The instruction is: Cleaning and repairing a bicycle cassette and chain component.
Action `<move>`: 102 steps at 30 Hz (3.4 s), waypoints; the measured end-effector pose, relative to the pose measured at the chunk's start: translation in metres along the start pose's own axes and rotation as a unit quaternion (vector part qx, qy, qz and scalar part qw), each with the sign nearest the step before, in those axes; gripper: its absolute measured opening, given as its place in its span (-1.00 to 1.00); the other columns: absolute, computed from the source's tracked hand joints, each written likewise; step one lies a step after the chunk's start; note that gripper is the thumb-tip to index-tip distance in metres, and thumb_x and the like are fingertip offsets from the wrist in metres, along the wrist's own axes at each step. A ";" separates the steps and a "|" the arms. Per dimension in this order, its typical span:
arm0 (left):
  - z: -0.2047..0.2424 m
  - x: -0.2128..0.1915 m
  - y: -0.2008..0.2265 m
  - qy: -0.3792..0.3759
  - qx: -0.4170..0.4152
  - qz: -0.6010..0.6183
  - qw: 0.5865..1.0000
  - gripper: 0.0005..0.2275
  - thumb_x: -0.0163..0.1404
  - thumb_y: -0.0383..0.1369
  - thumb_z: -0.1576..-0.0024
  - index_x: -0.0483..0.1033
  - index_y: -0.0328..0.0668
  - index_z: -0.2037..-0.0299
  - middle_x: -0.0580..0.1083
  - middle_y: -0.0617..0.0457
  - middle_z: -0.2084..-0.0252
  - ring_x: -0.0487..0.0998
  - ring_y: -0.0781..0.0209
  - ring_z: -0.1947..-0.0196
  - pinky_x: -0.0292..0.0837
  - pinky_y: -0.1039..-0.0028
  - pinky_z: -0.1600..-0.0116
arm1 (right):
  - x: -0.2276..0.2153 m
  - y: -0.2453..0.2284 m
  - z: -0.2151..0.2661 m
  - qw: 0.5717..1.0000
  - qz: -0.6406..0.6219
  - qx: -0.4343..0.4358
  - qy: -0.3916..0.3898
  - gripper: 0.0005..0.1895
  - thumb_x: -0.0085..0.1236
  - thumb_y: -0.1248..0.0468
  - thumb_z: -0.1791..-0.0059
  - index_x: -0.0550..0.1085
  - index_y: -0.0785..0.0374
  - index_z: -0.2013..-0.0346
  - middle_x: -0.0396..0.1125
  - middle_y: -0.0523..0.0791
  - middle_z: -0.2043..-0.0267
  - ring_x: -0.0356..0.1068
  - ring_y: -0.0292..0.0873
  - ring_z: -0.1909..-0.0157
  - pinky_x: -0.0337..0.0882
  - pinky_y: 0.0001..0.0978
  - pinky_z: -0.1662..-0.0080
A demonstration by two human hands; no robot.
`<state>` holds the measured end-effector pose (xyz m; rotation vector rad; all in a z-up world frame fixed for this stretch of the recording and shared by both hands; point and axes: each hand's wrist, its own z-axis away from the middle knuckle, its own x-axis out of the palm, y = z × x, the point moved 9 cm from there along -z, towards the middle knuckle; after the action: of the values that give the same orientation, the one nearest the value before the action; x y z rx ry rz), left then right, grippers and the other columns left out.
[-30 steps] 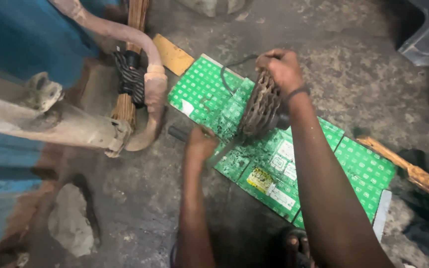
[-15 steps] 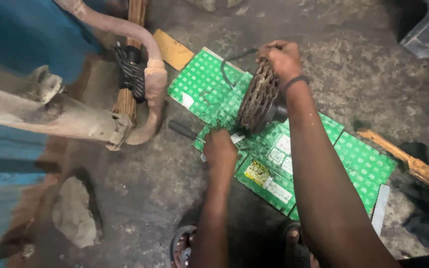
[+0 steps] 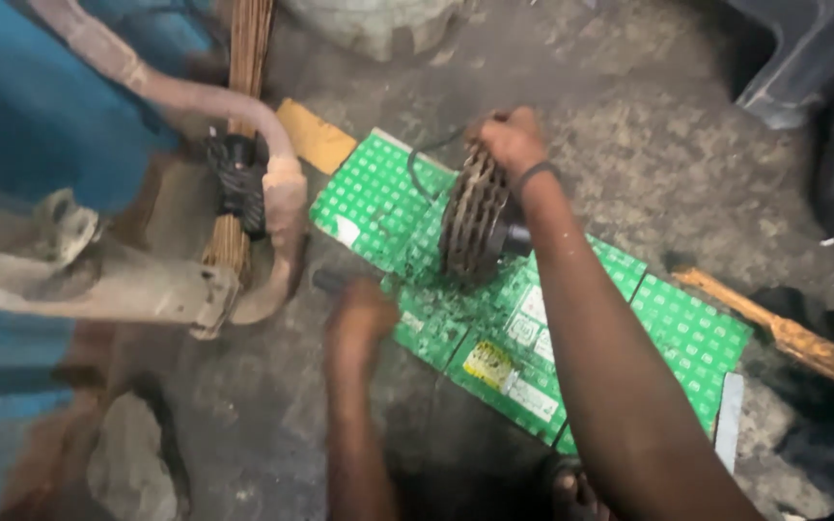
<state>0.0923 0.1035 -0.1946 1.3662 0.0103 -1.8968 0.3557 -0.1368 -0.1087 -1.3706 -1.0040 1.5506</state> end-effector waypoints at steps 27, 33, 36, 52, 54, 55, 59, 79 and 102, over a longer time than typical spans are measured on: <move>0.145 -0.146 0.211 0.303 0.360 0.418 0.777 -0.86 0.03 -0.60 -0.13 0.46 -0.32 0.13 0.56 -0.10 0.22 0.69 -0.06 0.22 0.58 0.30 0.09 | 0.010 0.020 0.032 0.917 -0.378 0.065 -0.110 -0.07 -0.47 -0.47 -0.02 0.52 0.34 0.30 0.48 0.06 0.41 0.48 -0.03 0.35 0.52 -0.23 0.24; 0.137 -0.117 0.212 0.291 0.417 0.270 0.818 -0.81 -0.04 -0.63 -0.07 0.53 -0.33 0.14 0.55 -0.20 0.20 0.61 -0.17 0.23 0.50 0.20 0.11 | 0.011 0.037 0.008 0.903 -0.413 0.000 -0.121 0.01 -0.53 -0.48 -0.01 0.53 0.41 0.35 0.50 0.15 0.39 0.51 0.03 0.33 0.54 -0.20 0.20; 0.122 -0.124 0.194 0.240 0.388 0.241 0.856 -0.88 -0.01 -0.62 -0.08 0.50 -0.36 0.21 0.55 -0.21 0.29 0.62 -0.16 0.29 0.50 0.20 0.18 | 0.009 0.035 0.017 0.890 -0.439 0.044 -0.115 -0.05 -0.52 -0.44 -0.02 0.50 0.38 0.36 0.49 0.17 0.40 0.50 0.06 0.36 0.58 -0.14 0.21; 0.131 -0.124 0.191 0.079 0.068 0.044 0.994 -0.77 0.06 -0.34 -0.03 0.61 -0.37 0.23 0.59 -0.34 0.22 0.59 -0.32 0.10 0.46 0.03 -0.04 | 0.021 0.051 0.003 0.904 -0.413 0.060 -0.095 -0.18 -0.48 -0.30 -0.11 0.49 0.33 0.42 0.50 0.11 0.46 0.47 0.01 0.47 0.53 -0.18 0.33; 0.126 -0.115 0.194 0.119 0.094 0.046 0.987 -0.72 0.15 -0.34 0.08 0.54 -0.42 0.25 0.52 -0.39 0.20 0.55 -0.40 0.13 0.47 -0.02 0.05 | 0.011 0.052 -0.004 0.924 -0.377 -0.007 -0.061 -0.22 -0.42 -0.26 -0.16 0.47 0.36 0.39 0.46 0.09 0.42 0.54 0.03 0.38 0.58 -0.16 0.26; 0.127 -0.109 0.196 0.119 0.092 0.046 0.987 -0.72 0.15 -0.34 0.08 0.54 -0.42 0.25 0.52 -0.39 0.20 0.55 -0.40 0.13 0.47 -0.02 0.05 | 0.012 0.054 -0.005 0.924 -0.377 -0.006 -0.063 -0.22 -0.42 -0.26 -0.16 0.47 0.36 0.39 0.46 0.09 0.42 0.54 0.03 0.38 0.58 -0.16 0.26; 0.130 -0.102 0.202 0.146 0.098 0.064 0.982 -0.83 0.09 -0.39 -0.03 0.57 -0.39 0.29 0.54 -0.39 0.24 0.56 -0.42 0.16 0.47 -0.05 0.04 | 0.014 0.044 0.002 0.929 -0.358 0.012 -0.089 -0.18 -0.49 -0.28 -0.16 0.51 0.34 0.36 0.48 0.06 0.40 0.50 -0.04 0.38 0.53 -0.21 0.24; 0.087 -0.077 0.176 0.070 0.091 0.265 0.957 -0.80 0.08 -0.41 -0.13 0.56 -0.51 0.41 0.40 -0.13 0.66 0.45 0.09 0.71 0.30 0.18 0.58 | 0.018 0.039 0.017 0.911 -0.392 0.032 -0.121 -0.13 -0.57 -0.35 -0.09 0.51 0.32 0.32 0.50 0.09 0.42 0.45 -0.06 0.41 0.51 -0.24 0.26; 0.126 -0.168 0.180 0.150 0.186 0.344 0.908 -0.94 0.19 -0.50 -0.05 0.62 -0.33 0.34 0.57 0.00 0.54 0.58 0.30 0.61 0.39 0.44 0.52 | 0.016 0.011 0.050 0.929 -0.269 0.059 -0.247 -0.06 -0.56 -0.38 -0.09 0.61 0.30 0.33 0.52 -0.04 0.34 0.50 -0.22 0.30 0.49 -0.40 0.13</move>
<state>0.1168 0.0217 0.0691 1.6221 -0.6294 -1.1162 0.3041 -0.1282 -0.1194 -0.5418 -1.4179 1.5136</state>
